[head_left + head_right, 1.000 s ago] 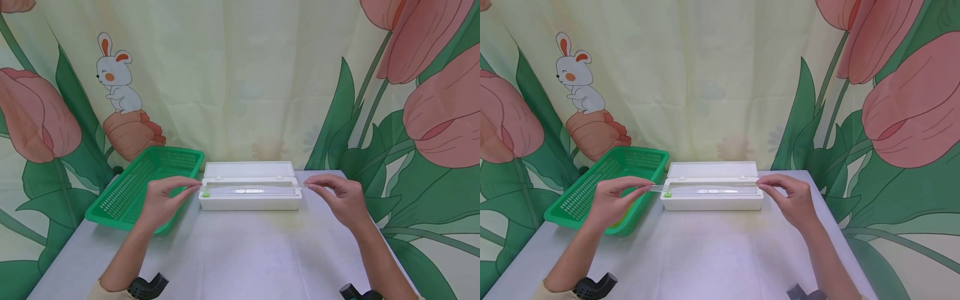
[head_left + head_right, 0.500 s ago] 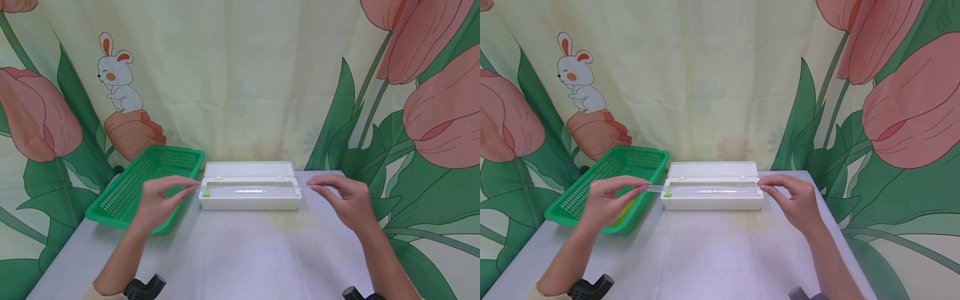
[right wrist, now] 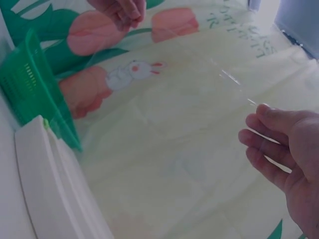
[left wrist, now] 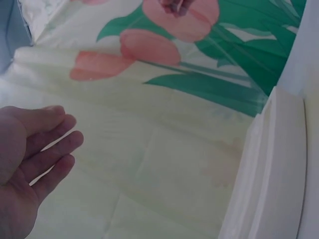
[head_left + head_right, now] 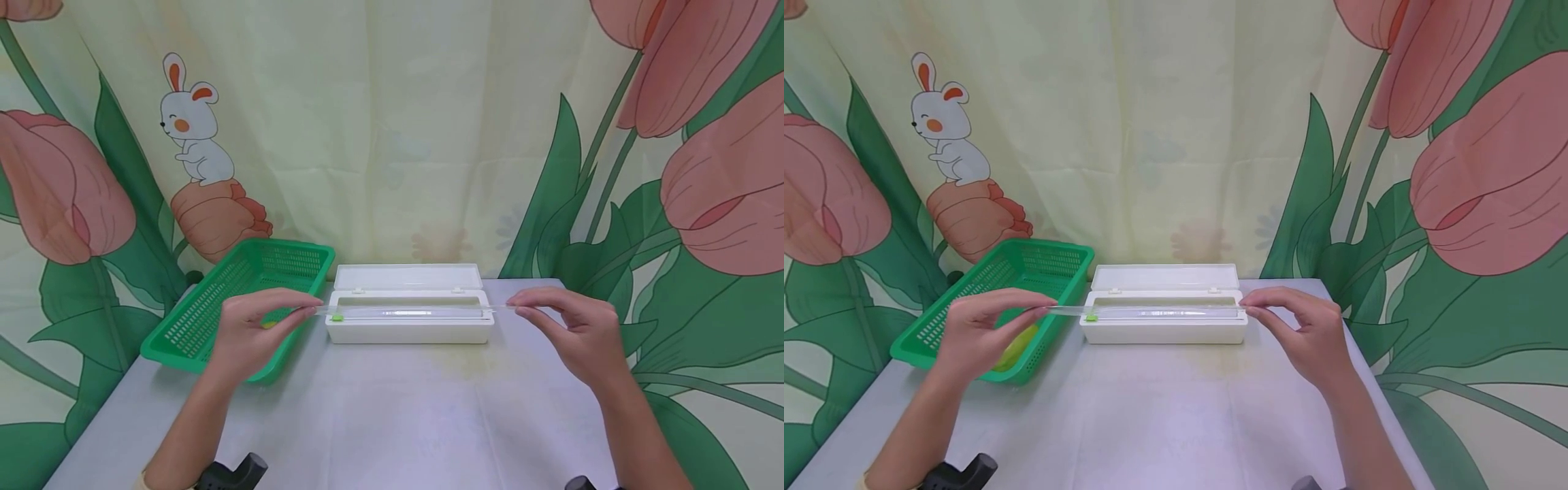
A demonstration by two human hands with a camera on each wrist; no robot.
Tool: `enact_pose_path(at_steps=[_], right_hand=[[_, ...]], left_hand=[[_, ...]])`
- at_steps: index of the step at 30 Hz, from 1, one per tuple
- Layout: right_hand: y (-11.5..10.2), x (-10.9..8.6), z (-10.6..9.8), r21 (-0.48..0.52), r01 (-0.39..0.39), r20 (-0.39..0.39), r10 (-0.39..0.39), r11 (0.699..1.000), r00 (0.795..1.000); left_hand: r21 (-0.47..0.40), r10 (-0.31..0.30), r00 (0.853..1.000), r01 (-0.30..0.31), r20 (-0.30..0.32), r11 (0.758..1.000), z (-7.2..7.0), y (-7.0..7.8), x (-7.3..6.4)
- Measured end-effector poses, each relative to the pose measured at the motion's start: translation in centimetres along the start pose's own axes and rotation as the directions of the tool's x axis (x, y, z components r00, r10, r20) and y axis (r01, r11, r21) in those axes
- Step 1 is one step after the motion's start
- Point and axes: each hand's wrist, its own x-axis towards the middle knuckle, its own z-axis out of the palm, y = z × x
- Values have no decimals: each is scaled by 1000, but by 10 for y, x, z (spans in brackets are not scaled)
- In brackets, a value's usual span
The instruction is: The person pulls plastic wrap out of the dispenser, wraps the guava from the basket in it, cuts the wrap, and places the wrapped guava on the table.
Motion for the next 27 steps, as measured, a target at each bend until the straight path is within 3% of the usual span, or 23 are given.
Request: enact_pose_path(at_steps=[12,27], right_hand=[[-16,4,1,37,59,-10,-59,998,998],[-31,10,5,152,182,-45,-177,972,983]], left_hand=[[19,74,997,-74,-22,997,-5,10,2],[-46,126,991,-128,-42,991,-13,20,2]])
